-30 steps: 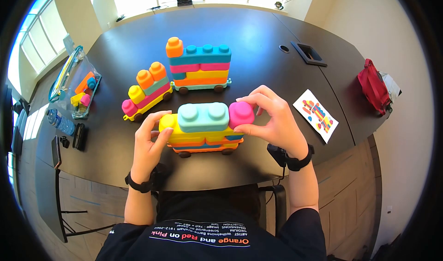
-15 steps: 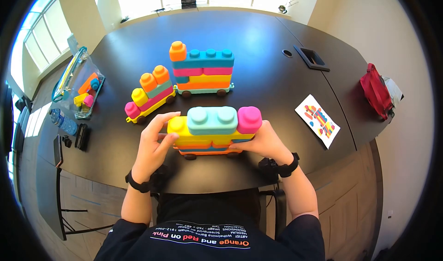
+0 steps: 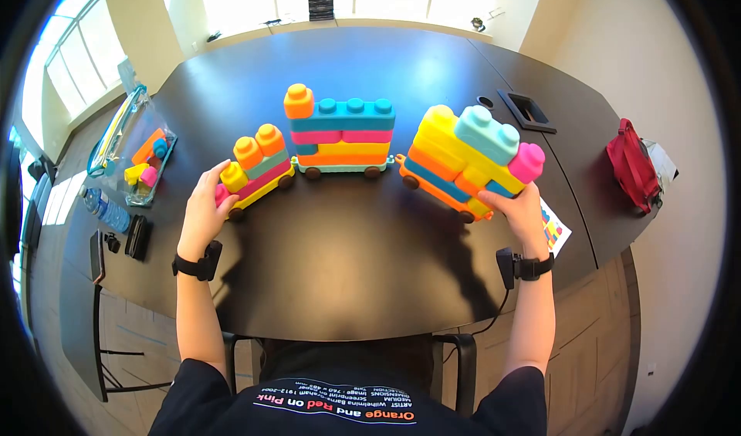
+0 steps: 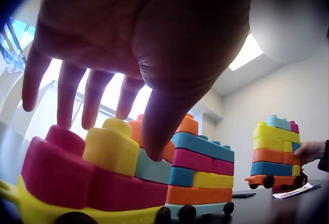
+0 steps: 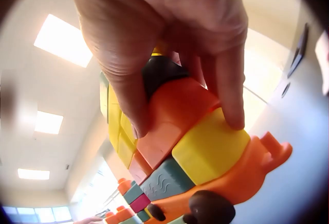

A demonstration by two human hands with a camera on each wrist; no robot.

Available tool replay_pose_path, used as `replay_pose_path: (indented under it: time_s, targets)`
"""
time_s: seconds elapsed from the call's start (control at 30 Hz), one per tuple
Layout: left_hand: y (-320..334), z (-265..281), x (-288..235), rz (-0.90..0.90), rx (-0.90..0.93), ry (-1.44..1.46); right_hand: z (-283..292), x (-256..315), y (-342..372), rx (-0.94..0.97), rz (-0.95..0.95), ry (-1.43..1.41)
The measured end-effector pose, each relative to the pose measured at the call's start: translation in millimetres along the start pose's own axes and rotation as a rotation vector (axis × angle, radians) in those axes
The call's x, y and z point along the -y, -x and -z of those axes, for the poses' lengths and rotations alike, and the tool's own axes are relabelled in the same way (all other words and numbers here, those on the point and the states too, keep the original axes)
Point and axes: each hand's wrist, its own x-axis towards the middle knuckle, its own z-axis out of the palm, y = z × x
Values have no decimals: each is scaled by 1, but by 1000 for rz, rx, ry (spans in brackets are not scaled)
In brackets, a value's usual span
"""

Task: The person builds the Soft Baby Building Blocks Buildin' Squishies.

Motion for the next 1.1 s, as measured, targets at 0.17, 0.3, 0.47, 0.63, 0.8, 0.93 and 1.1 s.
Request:
replay_pose_path:
  time_s: [0.17, 0.3, 0.47, 0.63, 0.8, 0.93, 1.1]
  targets:
    - [-3, -2, 7, 5, -13, -53, -7, -9, -23, 9, -53, -13]
    - [-5, -1, 9, 3, -5, -30, -11, -29, -37, 9, -42, 32]
    - [-5, -1, 5, 44, 20, -69, -15, -41, -44, 12, -49, 12]
    - [-5, 1, 1, 56, 14, -101, -16, -28, -39, 27, -93, 23]
    - [-5, 4, 2, 64, 30, -92, -15, -38, -39, 39, -1, 71]
    - [-3, 4, 2, 46, 42, -65, -20, -41, -37, 37, -36, 93]
    - [1, 5, -1, 57, 38, -82, -20, -48, -43, 51, 2, 73]
